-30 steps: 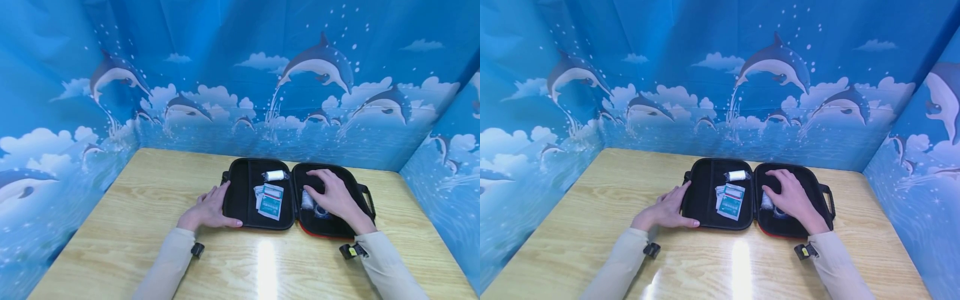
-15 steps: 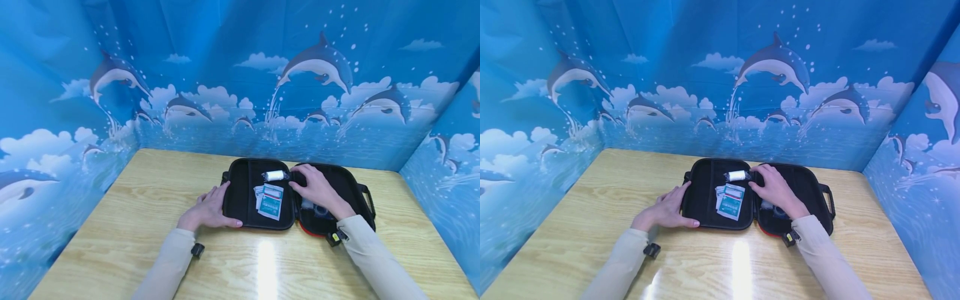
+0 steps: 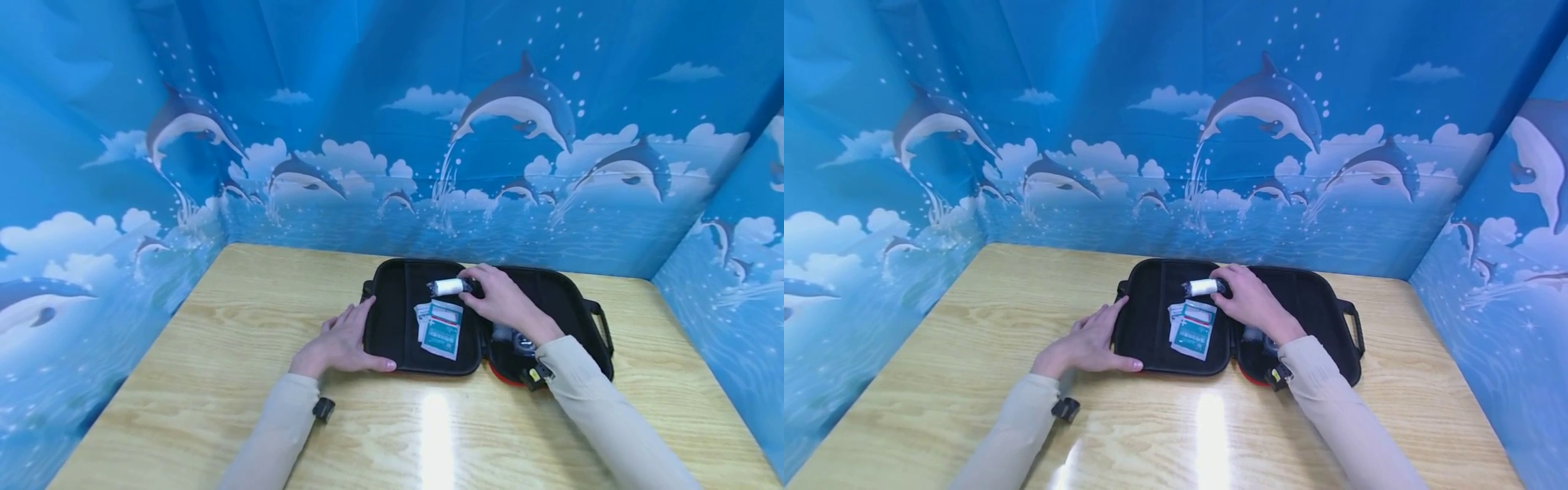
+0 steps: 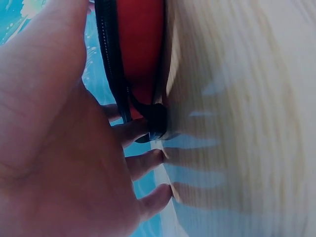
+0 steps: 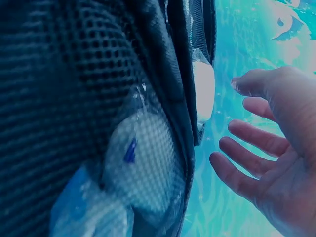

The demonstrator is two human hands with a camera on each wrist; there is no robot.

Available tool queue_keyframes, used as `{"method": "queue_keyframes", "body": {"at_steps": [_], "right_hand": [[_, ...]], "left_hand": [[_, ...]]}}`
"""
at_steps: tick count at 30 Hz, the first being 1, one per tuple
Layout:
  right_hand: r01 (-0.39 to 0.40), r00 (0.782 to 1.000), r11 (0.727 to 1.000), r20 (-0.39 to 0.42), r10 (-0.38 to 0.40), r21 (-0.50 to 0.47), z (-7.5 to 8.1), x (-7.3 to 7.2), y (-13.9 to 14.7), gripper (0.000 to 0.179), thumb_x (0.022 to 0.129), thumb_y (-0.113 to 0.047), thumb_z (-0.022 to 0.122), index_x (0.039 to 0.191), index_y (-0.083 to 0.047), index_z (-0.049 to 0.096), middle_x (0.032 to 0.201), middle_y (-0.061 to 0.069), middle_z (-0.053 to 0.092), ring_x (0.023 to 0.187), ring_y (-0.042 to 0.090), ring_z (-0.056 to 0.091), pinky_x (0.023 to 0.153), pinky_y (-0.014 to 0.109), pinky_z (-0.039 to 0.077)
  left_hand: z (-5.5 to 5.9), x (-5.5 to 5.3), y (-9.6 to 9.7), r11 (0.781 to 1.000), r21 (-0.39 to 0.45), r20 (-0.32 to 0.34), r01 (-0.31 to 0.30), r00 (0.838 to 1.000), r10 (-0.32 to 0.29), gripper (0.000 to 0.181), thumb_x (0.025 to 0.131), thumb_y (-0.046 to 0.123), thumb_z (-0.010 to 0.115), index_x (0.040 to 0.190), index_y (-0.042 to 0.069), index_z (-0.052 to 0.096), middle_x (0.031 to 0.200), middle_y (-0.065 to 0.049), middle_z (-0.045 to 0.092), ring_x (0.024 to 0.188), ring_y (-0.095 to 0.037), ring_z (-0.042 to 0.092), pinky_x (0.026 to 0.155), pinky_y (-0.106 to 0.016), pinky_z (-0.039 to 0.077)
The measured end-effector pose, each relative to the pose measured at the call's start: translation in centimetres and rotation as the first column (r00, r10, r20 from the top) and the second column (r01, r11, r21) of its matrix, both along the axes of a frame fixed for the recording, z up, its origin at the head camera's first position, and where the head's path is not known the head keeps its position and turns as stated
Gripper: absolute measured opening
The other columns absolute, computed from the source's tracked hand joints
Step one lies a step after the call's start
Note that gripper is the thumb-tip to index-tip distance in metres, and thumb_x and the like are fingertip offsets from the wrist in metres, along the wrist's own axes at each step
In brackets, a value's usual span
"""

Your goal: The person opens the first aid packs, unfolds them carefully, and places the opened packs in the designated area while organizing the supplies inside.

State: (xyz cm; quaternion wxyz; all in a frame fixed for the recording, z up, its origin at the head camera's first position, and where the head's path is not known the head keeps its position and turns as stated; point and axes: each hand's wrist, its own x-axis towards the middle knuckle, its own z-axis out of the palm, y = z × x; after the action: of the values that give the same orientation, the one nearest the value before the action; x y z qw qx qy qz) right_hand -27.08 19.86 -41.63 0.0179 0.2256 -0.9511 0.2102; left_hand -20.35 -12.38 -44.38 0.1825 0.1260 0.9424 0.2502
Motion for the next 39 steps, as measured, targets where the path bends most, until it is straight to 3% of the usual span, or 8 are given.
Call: {"method": "queue_keyframes", "body": {"at_steps": [5,11,17,25,39], "right_hand": [[-0.038,0.999,0.999,-0.006,0.038,0.021,-0.1,-0.9,-0.9,0.035,0.095,-0.018,0.071,0.128,-0.005,0.067,0.126,0.017,0.067,0.105,0.033,0.064,0.089,0.052,0.054],[-0.065,0.997,0.997,0.036,0.063,0.048,-0.1,-2.2,-1.7,0.035,0.094,-0.014,0.073,0.128,-0.004,0.068,0.128,0.017,0.068,0.108,0.031,0.063,0.096,0.053,0.054],[-0.092,0.994,0.992,0.065,0.087,0.091,-0.4,-3.1,-2.1,0.036,0.093,-0.013,0.073,0.128,-0.005,0.068,0.128,0.017,0.069,0.107,0.03,0.065,0.091,0.049,0.055],[-0.068,0.992,0.99,0.11,0.055,0.124,-0.7,-3.0,-2.5,0.032,0.093,-0.01,0.072,0.125,-0.008,0.07,0.12,0.013,0.07,0.1,0.026,0.064,0.089,0.047,0.057],[-0.048,0.993,0.993,0.115,0.035,0.106,-0.8,-2.6,-2.6,0.031,0.095,-0.019,0.073,0.125,-0.011,0.07,0.117,0.01,0.071,0.094,0.021,0.062,0.085,0.043,0.057]], "left_hand": [[-0.1,0.0,0.1,1.0,-0.004,-0.003,-0.001,1.0,0.001,0.133,0.071,0.072,0.08,0.166,0.022,0.002,0.174,-0.008,0.01,0.16,-0.037,0.01,0.125,-0.067,0.013],[-0.2,0.0,0.1,1.0,-0.013,-0.009,-0.009,1.0,0.009,0.133,0.071,0.071,0.081,0.166,0.022,0.003,0.174,-0.009,0.012,0.16,-0.038,0.012,0.124,-0.068,0.014],[-0.2,0.0,0.1,1.0,-0.018,-0.013,-0.01,1.0,0.01,0.133,0.071,0.071,0.081,0.166,0.021,0.003,0.174,-0.009,0.012,0.16,-0.038,0.012,0.125,-0.068,0.014],[-0.2,-0.1,0.1,1.0,-0.013,-0.009,-0.003,1.0,0.003,0.132,0.072,0.071,0.081,0.166,0.022,0.002,0.174,-0.008,0.011,0.16,-0.038,0.012,0.125,-0.066,0.013],[-0.1,0.0,0.1,1.0,-0.013,-0.01,-0.008,1.0,0.007,0.131,0.072,0.07,0.081,0.166,0.021,0.003,0.174,-0.009,0.011,0.16,-0.038,0.012,0.125,-0.066,0.014]]}}
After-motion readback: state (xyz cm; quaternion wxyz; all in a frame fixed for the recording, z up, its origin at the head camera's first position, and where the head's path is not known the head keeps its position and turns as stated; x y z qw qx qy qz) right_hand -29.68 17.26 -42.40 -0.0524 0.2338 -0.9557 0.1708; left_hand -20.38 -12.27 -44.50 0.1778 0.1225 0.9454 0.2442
